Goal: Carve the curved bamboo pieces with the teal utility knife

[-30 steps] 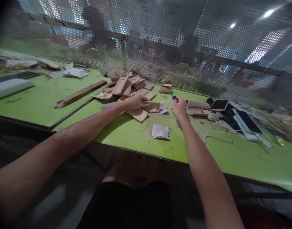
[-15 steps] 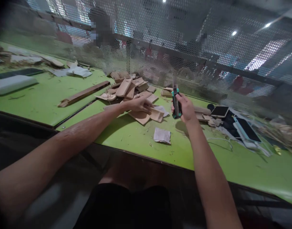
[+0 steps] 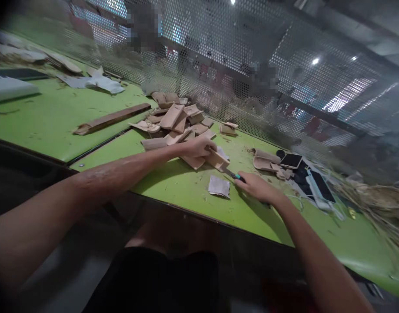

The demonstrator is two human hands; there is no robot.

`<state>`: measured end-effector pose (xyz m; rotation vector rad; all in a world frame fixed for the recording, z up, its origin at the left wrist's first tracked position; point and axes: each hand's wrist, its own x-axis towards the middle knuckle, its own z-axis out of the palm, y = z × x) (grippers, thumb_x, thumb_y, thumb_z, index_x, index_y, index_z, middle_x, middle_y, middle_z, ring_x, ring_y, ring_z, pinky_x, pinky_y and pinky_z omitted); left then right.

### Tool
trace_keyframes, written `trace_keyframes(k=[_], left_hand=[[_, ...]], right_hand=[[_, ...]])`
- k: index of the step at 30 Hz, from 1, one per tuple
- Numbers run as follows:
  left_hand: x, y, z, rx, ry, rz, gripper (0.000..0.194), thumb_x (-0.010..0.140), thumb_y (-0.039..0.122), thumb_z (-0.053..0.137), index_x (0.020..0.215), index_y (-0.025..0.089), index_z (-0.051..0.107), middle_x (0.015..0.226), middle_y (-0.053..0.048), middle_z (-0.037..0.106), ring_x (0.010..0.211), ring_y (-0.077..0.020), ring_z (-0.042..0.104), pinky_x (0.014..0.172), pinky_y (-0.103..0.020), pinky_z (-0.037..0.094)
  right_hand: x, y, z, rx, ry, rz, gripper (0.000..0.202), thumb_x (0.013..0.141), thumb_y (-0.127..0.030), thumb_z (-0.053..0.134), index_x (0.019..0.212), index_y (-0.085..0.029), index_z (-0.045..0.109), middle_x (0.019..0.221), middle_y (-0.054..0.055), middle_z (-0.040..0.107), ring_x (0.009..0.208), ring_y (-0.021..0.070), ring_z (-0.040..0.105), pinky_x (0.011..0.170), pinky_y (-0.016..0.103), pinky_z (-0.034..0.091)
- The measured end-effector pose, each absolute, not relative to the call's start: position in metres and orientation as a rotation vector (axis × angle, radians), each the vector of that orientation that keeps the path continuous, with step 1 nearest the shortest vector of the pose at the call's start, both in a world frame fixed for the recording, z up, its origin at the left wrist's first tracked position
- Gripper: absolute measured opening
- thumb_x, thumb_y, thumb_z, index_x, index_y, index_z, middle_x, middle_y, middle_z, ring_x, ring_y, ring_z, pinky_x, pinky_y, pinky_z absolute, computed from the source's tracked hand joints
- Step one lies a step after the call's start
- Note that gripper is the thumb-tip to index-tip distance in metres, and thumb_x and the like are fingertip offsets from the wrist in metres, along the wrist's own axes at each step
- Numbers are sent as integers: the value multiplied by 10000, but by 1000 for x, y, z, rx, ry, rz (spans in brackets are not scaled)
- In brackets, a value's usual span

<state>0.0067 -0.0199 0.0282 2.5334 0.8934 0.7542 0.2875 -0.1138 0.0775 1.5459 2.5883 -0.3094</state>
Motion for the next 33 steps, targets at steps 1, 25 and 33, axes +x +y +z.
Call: trace_keyframes(k=[1,25,33], left_hand=[[8,-23,29,2569,904,741,355,870,74,563,1158,135,762,1122,-108,781,961,-186,686,818,-259,483],[11,-21,26,2736,919,601,416,921,156,511,1285,171,712,1163,-136,758,973,-233,664,778,-300,443],[11,-25,28,2758,967,577,470,888,126,512,1309,181,713,1173,-129,756,984,-236,657,824,-313,448]], right_hand=[[286,-116,73,1532,2575,-289,343,974,-520,420,811,-236,522,819,92,671,716,232,591,667,345,433],[283,-112,35,1535,2738,164,387,1002,-454,426,1147,-156,626,1100,207,698,991,342,668,863,435,506],[282,-113,37,1631,2708,31,476,1033,-462,288,1256,-138,556,965,172,724,815,305,662,733,384,468]])
